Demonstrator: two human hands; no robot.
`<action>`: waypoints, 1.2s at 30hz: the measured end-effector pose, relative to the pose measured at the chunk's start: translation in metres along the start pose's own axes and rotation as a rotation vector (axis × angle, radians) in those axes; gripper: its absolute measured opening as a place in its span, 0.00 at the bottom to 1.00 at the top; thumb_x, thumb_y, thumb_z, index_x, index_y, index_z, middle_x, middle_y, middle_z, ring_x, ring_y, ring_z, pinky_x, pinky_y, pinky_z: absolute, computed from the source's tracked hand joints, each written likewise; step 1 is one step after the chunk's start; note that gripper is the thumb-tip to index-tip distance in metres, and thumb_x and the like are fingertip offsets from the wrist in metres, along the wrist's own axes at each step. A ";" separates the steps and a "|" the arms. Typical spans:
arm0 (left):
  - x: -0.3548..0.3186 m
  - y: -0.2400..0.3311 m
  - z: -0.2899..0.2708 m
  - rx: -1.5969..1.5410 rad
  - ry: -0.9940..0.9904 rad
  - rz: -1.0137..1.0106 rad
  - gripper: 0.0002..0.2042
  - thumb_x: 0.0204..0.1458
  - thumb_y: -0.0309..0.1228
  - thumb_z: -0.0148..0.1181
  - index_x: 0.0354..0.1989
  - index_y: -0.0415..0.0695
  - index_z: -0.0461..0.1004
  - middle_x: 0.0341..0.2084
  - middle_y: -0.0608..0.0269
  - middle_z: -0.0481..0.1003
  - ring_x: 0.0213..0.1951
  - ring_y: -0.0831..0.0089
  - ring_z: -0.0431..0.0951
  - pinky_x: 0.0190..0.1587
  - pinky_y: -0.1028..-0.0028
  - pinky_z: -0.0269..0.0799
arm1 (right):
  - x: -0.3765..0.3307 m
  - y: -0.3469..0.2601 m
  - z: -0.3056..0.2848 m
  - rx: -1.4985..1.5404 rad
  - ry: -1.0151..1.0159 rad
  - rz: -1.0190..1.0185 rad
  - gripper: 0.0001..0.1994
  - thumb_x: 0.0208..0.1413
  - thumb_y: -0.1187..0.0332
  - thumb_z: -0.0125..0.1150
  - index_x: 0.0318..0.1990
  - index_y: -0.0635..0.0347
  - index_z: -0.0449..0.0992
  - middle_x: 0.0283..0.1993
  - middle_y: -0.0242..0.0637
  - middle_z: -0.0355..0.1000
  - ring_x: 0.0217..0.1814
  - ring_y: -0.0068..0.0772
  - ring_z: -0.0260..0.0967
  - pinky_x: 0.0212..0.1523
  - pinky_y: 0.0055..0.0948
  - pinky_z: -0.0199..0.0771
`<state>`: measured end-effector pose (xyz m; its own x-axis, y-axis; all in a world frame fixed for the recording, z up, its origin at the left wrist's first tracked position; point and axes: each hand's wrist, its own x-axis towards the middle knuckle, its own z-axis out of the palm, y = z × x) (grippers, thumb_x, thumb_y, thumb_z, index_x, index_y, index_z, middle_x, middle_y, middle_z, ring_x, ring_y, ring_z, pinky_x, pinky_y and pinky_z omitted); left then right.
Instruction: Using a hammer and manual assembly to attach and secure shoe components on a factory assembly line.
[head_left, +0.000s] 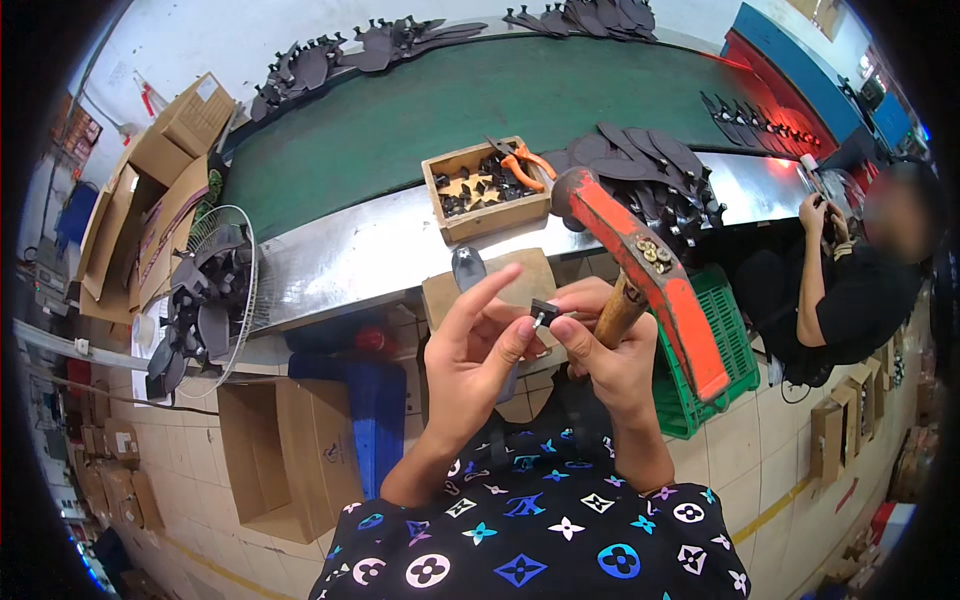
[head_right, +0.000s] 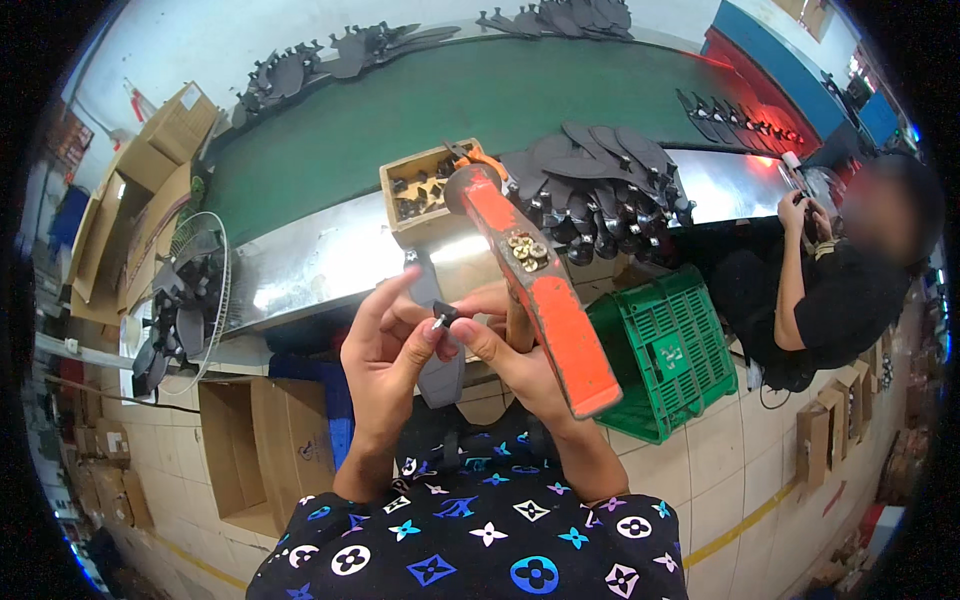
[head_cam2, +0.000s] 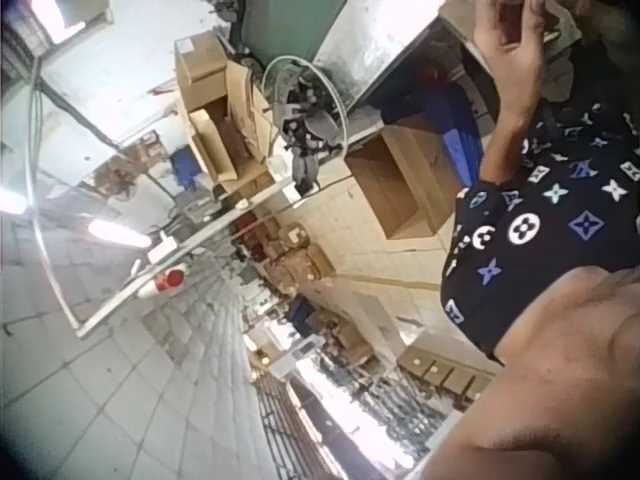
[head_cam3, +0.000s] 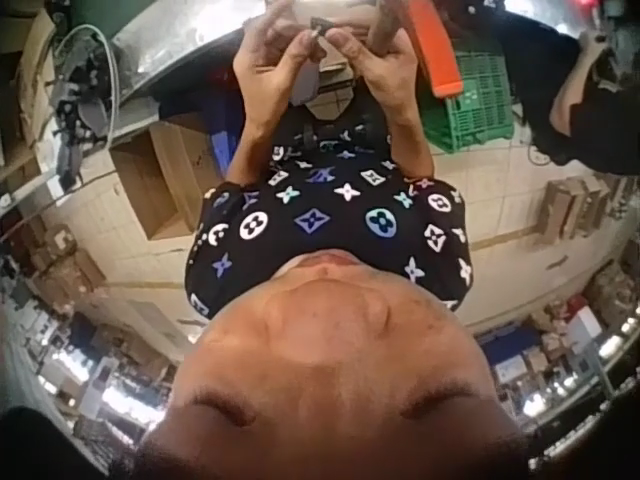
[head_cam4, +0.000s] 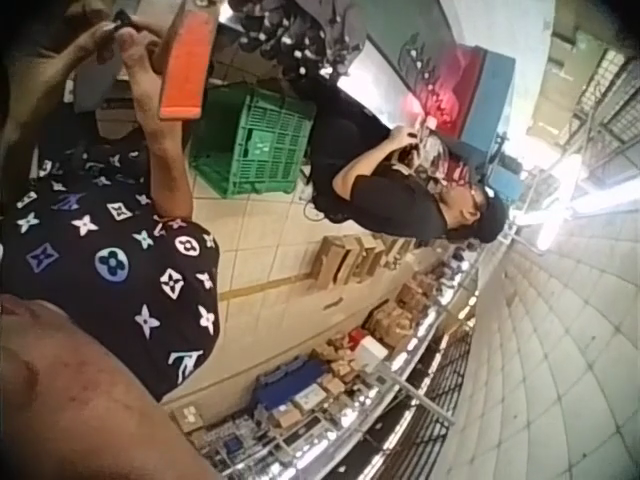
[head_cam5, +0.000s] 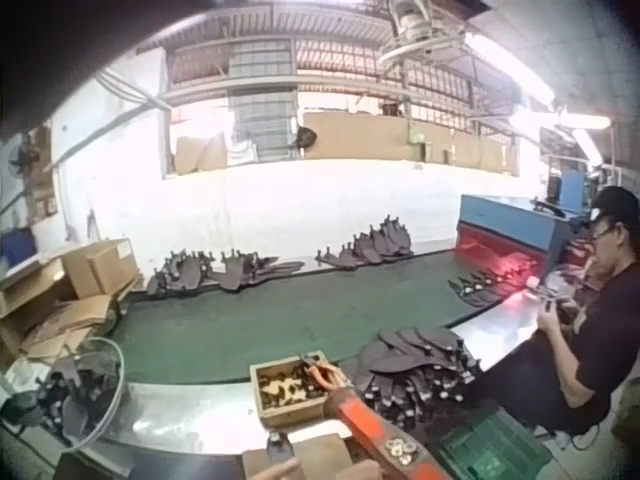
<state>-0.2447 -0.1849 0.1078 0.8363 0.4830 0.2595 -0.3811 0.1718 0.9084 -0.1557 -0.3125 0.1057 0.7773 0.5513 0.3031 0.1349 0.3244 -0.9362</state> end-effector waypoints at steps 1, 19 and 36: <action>-0.002 -0.001 0.003 0.066 0.047 -0.003 0.22 0.56 0.21 0.63 0.61 0.42 0.71 0.31 0.63 0.77 0.32 0.78 0.78 0.35 0.77 0.75 | 0.000 0.001 0.000 0.017 0.028 0.005 0.11 0.57 0.72 0.67 0.43 0.68 0.77 0.41 0.39 0.74 0.20 0.14 0.64 0.17 0.15 0.60; 0.050 -0.077 -0.070 0.909 0.234 0.255 0.16 0.45 0.29 0.71 0.43 0.39 0.79 0.45 0.51 0.75 0.38 0.57 0.79 0.46 0.66 0.73 | 0.029 0.067 -0.008 -0.107 0.044 0.195 0.09 0.54 0.74 0.68 0.43 0.65 0.80 0.40 0.31 0.76 0.24 0.11 0.63 0.22 0.15 0.58; 0.049 -0.122 -0.100 0.934 -0.059 0.117 0.11 0.48 0.32 0.67 0.41 0.47 0.81 0.42 0.64 0.81 0.46 0.68 0.78 0.60 0.62 0.53 | 0.067 0.113 -0.006 -0.602 -0.269 -0.099 0.11 0.51 0.76 0.62 0.42 0.69 0.76 0.39 0.43 0.76 0.39 0.39 0.75 0.42 0.30 0.72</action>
<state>-0.1963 -0.0966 -0.0229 0.8411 0.4046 0.3589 -0.0156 -0.6452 0.7639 -0.0849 -0.2441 0.0193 0.5740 0.7387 0.3534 0.5780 -0.0598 -0.8138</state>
